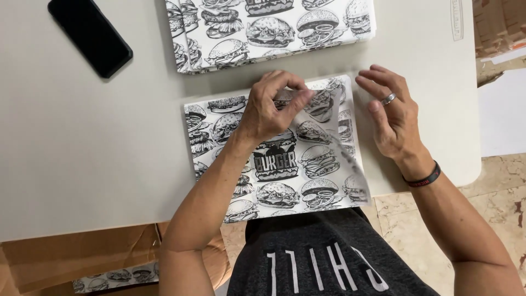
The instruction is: Folding printed paper sheets into smaller squares and stacking them on a table.
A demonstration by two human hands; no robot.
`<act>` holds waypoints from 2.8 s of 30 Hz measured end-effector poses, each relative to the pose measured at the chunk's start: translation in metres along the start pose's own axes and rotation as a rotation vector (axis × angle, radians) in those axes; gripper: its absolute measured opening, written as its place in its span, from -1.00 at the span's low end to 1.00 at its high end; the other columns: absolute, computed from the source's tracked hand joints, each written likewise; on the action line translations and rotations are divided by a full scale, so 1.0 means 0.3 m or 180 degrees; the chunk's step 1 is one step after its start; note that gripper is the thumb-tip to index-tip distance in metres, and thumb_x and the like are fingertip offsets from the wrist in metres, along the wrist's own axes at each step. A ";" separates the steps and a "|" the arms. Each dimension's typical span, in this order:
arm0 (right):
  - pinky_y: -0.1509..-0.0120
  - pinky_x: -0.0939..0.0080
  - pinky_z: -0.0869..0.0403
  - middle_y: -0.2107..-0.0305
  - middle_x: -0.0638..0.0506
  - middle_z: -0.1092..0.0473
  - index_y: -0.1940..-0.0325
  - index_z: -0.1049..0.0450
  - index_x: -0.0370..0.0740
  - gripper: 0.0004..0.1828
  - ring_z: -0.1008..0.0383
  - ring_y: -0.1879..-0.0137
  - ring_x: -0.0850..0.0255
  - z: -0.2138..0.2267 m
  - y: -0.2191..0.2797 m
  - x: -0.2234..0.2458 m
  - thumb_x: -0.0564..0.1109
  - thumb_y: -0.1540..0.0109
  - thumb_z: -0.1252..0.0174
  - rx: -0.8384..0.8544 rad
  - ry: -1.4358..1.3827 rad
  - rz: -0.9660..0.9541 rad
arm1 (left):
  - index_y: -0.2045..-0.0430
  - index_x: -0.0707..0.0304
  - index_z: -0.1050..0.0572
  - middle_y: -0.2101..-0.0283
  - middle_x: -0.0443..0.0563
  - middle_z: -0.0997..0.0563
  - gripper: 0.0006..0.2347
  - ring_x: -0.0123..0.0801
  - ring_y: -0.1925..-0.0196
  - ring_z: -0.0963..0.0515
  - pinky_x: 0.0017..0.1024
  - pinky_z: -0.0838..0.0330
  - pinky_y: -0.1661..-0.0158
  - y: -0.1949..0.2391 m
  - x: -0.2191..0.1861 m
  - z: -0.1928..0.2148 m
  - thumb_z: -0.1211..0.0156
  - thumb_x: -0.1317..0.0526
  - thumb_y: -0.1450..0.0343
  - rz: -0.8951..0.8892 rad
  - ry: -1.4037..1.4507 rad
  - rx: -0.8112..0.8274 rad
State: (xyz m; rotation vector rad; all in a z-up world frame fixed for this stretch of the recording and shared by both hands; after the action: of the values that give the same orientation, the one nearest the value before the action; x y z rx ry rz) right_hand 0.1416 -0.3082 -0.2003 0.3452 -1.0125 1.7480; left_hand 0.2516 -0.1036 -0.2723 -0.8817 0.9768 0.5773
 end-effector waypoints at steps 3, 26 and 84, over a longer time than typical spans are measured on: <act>-0.41 -0.17 -0.29 -0.10 -0.29 -0.40 -0.33 -0.49 -0.35 -0.35 -0.36 -0.29 -0.25 0.003 0.051 -0.044 0.13 -0.50 0.32 0.0007 0.0112 0.0109 | 0.22 0.04 -0.61 0.22 -0.08 -0.70 -0.90 -0.17 -0.09 -0.67 0.02 -0.24 -0.34 -0.003 -0.063 -0.012 -0.27 0.14 -0.48 -0.0291 -0.0206 0.0280; -0.61 -0.36 0.19 -0.45 -0.22 -0.20 -0.38 -0.50 0.06 -0.46 0.00 -0.60 -0.29 -0.101 0.020 -0.025 0.17 -0.52 0.30 0.0687 0.0812 -0.0361 | 0.67 0.19 -0.52 -0.03 0.06 -0.69 -0.71 0.08 -0.16 -0.63 0.01 -0.44 -0.18 -0.023 -0.099 -0.021 -0.44 0.14 -0.44 -0.0388 -0.0650 0.0137; -0.66 -0.45 0.18 -0.23 -0.24 -0.40 0.16 -0.62 -0.15 -0.74 -0.12 -0.57 -0.33 -0.069 0.007 0.037 0.04 -0.33 -0.15 0.0519 -0.0565 0.0104 | 0.34 0.00 -0.63 0.31 -0.12 -0.69 -0.82 -0.19 -0.16 -0.61 0.15 0.03 -0.42 -0.016 -0.065 -0.023 -0.17 0.02 -0.53 -0.0183 -0.0207 0.0564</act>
State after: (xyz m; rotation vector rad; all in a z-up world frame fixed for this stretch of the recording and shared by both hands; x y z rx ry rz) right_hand 0.1400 -0.2855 -0.2066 0.5989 -1.0072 1.8594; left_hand 0.2431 -0.1125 -0.2551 -0.7265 0.9259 0.4602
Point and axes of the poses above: each hand's wrist, its own y-axis away from the middle knuckle, its own z-axis out of the back of the hand, x = y × z, the point moved 7 cm from there along -y, towards the middle knuckle
